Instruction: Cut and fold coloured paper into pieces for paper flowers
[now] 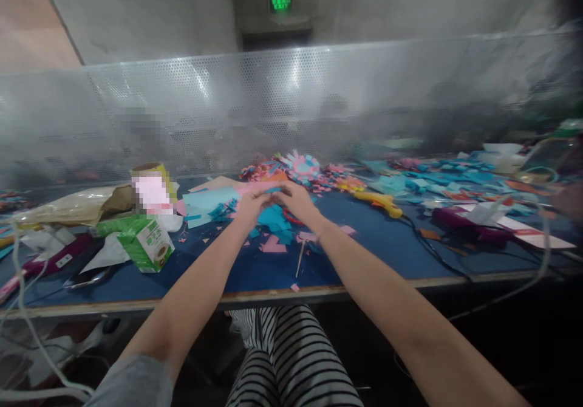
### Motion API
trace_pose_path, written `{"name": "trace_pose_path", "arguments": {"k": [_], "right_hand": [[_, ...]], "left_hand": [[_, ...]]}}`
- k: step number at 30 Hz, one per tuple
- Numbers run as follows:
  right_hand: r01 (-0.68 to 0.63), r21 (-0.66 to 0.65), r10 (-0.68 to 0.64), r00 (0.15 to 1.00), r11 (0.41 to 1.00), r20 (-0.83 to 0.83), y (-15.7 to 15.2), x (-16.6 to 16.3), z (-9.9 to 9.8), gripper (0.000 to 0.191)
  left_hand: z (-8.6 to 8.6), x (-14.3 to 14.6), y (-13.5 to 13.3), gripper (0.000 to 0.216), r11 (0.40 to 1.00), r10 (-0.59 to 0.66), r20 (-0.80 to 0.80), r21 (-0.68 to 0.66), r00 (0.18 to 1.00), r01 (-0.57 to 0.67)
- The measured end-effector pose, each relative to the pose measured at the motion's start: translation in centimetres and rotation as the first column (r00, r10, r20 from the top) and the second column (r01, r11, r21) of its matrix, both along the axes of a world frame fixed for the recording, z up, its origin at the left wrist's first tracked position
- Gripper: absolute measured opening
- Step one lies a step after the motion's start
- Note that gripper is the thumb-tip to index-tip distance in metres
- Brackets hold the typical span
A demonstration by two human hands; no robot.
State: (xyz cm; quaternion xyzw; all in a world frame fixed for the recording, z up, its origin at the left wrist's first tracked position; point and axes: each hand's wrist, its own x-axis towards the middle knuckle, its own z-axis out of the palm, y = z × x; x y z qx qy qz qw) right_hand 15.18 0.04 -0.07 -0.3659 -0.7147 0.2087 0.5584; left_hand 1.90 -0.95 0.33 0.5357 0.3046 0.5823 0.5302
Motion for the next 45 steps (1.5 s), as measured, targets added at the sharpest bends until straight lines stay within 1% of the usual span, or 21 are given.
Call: {"name": "trace_pose_path", "arguments": {"k": [3,6,9,13,16,20,24,26,28,32,34,36,39,42,45], "right_hand": [[0.030,-0.045,-0.032,0.999,0.999,-0.028,-0.6,-0.1,0.6,0.015],[0.055,-0.071,-0.059,0.997,0.996,-0.054,-1.1,-0.3,1.0,0.012],[0.041,-0.082,-0.046,0.997,0.996,-0.064,-1.3,-0.4,1.2,0.011],[0.004,-0.090,-0.015,0.993,0.996,-0.116,-1.1,-0.4,1.0,0.013],[-0.017,-0.105,0.000,0.988,0.994,-0.157,-0.9,-0.5,0.9,0.013],[-0.012,-0.115,-0.011,0.981,0.993,-0.195,-0.8,-0.6,0.9,0.012],[-0.028,-0.129,-0.001,0.975,0.991,-0.224,-0.7,-0.6,0.9,0.014],[-0.071,-0.160,0.027,0.964,0.985,-0.265,-0.5,-0.6,0.7,0.019],[-0.161,-0.210,0.084,0.938,0.964,-0.337,-0.3,-0.5,0.5,0.026],[-0.382,-0.286,0.211,0.849,0.879,-0.484,0.1,-0.2,0.2,0.034],[-0.415,-0.292,0.246,0.845,0.862,-0.476,0.2,-0.1,0.1,0.033],[-0.374,-0.288,0.241,0.881,0.882,-0.407,0.1,-0.2,0.1,0.031],[-0.255,-0.274,0.173,0.941,0.927,-0.289,-0.1,-0.3,0.2,0.025],[-0.194,-0.269,0.128,0.961,0.944,-0.245,-0.3,-0.4,0.3,0.020],[-0.141,-0.240,0.092,0.975,0.961,-0.202,-0.6,-0.5,0.6,0.015]], "left_hand": [[0.0,0.0,0.0,0.011,1.000,-0.019,-0.015,0.003,1.000,0.019],[0.1,0.1,-0.1,0.010,1.000,-0.031,0.013,0.000,0.999,0.031],[0.2,0.2,-0.3,0.010,1.000,-0.023,0.052,-0.012,0.998,0.023],[0.3,0.2,-0.3,0.010,1.000,0.001,0.052,-0.027,0.999,0.000],[0.3,0.2,-0.4,0.011,1.000,-0.007,0.057,-0.012,0.998,0.007],[0.3,0.3,-0.4,0.014,0.999,-0.040,0.084,0.018,0.996,0.039],[0.0,0.3,-0.1,0.020,0.999,-0.024,0.044,0.045,0.999,0.022],[0.0,0.2,0.0,0.020,0.998,0.001,0.014,0.065,1.000,-0.002],[0.0,0.1,0.2,0.019,0.998,0.014,0.010,0.061,1.000,-0.015],[0.4,0.1,0.1,0.018,0.999,0.034,0.065,-0.026,0.997,-0.033],[0.5,0.0,0.1,0.016,0.998,0.047,0.071,-0.054,0.996,-0.043],[0.5,0.0,0.2,0.015,0.997,0.044,0.051,-0.065,0.998,-0.041],[0.4,-0.2,0.2,0.014,0.995,0.055,0.009,-0.086,0.998,-0.054],[0.3,-0.2,0.3,0.012,0.992,0.072,-0.013,-0.104,0.997,-0.073],[0.4,-0.3,0.5,0.012,0.995,0.067,-0.030,-0.073,0.997,-0.069]]}}
